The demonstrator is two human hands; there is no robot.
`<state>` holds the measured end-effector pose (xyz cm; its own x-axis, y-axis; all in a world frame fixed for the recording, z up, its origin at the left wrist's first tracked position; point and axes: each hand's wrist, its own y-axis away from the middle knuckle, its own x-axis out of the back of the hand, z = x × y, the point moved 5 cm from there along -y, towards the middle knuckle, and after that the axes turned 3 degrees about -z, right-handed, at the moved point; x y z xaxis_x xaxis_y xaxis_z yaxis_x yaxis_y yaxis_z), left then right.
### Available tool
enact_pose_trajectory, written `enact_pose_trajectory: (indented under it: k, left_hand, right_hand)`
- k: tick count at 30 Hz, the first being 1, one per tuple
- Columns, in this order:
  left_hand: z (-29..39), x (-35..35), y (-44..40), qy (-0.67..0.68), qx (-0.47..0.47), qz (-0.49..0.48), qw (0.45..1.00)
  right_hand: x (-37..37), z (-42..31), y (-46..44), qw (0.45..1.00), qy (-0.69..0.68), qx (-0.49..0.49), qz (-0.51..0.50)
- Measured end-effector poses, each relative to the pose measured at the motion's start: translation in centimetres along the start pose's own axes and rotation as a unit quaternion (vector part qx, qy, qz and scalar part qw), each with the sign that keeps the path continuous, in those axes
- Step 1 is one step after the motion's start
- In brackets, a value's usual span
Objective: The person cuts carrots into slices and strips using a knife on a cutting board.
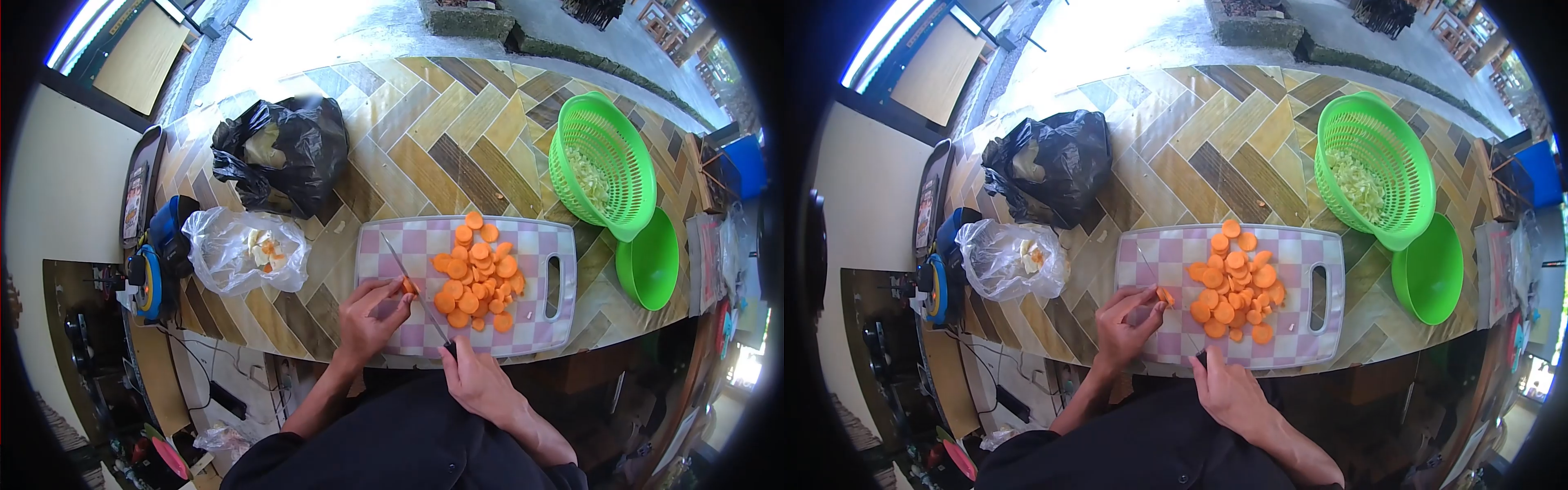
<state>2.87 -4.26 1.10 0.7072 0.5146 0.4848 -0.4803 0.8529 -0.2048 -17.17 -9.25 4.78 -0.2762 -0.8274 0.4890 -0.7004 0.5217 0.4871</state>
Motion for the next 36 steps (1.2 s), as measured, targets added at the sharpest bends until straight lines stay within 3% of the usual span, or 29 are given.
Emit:
enact_pose_trajectory:
  k: [5,17,36]
  left_hand:
    - [-0.1,0.0,-0.1,-0.006,0.012,-0.013,1.0]
    - [1.0,-0.4,0.2,-0.023,-0.106,-0.025,0.994]
    - [1.6,-0.3,-0.6,-0.006,-0.074,-0.064,0.995]
  right_hand:
    - [0.0,-0.4,-1.6,1.0,-0.008,-0.027,-0.006]
    - [1.1,-0.3,0.3,1.0,0.001,-0.013,0.013]
    - [1.6,0.0,4.0,0.998,0.013,-0.052,-0.032]
